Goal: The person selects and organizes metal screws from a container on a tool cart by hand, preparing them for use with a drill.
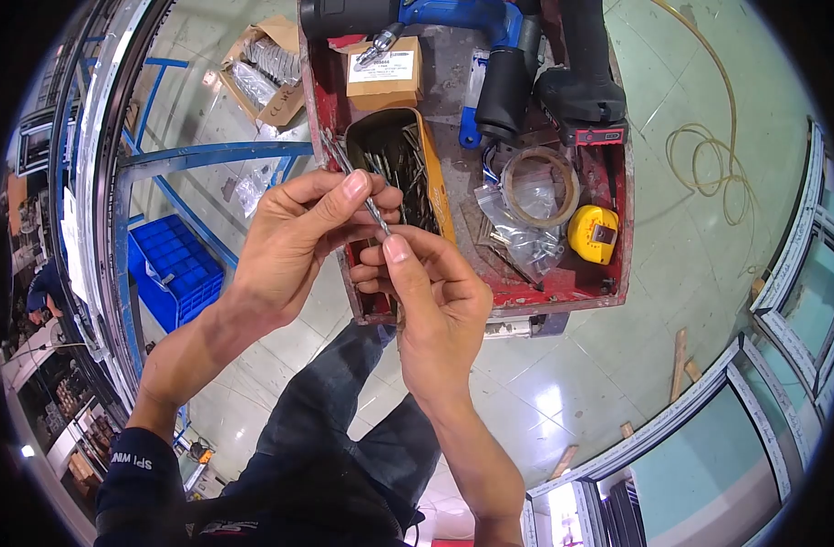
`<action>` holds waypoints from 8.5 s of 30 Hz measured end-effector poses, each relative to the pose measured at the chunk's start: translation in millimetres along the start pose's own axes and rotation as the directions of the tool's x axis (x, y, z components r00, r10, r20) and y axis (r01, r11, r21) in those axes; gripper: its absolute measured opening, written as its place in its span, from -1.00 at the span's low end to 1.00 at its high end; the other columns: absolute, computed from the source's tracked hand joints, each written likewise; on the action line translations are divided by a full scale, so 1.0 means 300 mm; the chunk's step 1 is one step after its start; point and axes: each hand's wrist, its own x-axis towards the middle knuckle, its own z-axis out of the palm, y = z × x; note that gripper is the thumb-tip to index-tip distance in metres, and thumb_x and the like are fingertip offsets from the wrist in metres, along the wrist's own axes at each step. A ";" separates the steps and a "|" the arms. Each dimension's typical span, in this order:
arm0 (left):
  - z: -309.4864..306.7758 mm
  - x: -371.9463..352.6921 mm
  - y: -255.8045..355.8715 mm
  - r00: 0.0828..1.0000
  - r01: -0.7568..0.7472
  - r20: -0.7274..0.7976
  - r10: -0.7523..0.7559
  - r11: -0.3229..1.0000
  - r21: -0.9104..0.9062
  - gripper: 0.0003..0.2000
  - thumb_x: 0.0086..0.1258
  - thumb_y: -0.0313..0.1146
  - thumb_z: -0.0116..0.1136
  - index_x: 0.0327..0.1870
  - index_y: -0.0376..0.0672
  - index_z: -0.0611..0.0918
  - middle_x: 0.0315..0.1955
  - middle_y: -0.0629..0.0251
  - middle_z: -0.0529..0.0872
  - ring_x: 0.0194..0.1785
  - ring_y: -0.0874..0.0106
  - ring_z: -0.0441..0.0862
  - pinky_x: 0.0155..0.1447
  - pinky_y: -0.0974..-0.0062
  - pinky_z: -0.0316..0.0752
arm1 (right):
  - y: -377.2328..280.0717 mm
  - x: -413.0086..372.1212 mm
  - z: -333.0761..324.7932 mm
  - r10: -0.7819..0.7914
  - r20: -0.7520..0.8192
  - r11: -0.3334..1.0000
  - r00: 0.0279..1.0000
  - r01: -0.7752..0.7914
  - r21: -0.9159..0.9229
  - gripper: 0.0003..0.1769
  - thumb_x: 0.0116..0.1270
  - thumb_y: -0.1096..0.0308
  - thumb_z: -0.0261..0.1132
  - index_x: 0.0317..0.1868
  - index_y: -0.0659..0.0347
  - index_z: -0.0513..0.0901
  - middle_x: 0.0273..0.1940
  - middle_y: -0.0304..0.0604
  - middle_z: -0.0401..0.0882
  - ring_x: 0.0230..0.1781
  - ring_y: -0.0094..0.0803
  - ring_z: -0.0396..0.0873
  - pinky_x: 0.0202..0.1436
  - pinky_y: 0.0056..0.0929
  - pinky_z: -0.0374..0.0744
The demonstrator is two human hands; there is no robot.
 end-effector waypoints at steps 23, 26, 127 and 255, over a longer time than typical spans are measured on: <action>0.037 -0.001 0.005 0.989 0.128 -0.069 -0.128 0.992 -0.008 -0.74 0.54 -0.18 0.33 -0.11 -0.23 0.77 -0.12 0.15 0.83 -0.18 0.50 0.75 -0.01 0.51 0.67 | -0.012 -0.012 -0.028 -0.022 -0.032 0.999 0.999 0.023 0.028 -0.71 0.60 0.28 0.31 0.04 0.40 0.68 -0.19 -0.07 0.78 -0.26 -0.45 0.75 -0.10 -0.50 0.68; 0.048 -0.003 0.006 0.989 0.131 -0.066 -0.130 0.991 0.001 -0.73 0.56 -0.17 0.31 -0.12 -0.25 0.77 -0.12 0.13 0.82 -0.17 0.49 0.76 -0.01 0.51 0.67 | -0.015 -0.013 -0.031 -0.045 -0.037 0.999 0.998 0.046 0.019 -0.72 0.60 0.28 0.31 0.04 0.40 0.68 -0.19 -0.07 0.77 -0.26 -0.45 0.75 -0.10 -0.50 0.68; -0.137 -0.043 0.025 0.988 -0.143 0.072 0.137 0.987 0.076 -0.64 0.62 -0.29 0.22 0.28 -0.34 0.64 0.03 0.07 0.81 0.01 0.43 0.80 0.18 0.46 0.71 | 0.026 -0.028 -0.026 -0.211 0.048 0.903 0.976 0.213 -0.372 -0.78 0.46 0.56 0.40 0.05 0.42 0.63 -0.16 -0.10 0.73 -0.15 -0.50 0.71 -0.03 -0.57 0.63; 0.240 -0.228 -0.218 0.972 0.217 0.174 -0.161 0.900 -0.379 -0.56 0.78 0.09 -0.42 -0.24 -0.05 0.30 -0.30 -0.20 0.75 -0.45 0.20 0.71 -0.27 0.28 0.68 | 0.092 -0.568 -0.313 0.224 -0.474 0.368 0.851 -0.525 -0.768 -0.65 0.19 0.27 0.56 -0.10 0.26 0.69 -0.40 -0.06 0.70 -0.46 -0.28 0.70 -0.44 -0.30 0.62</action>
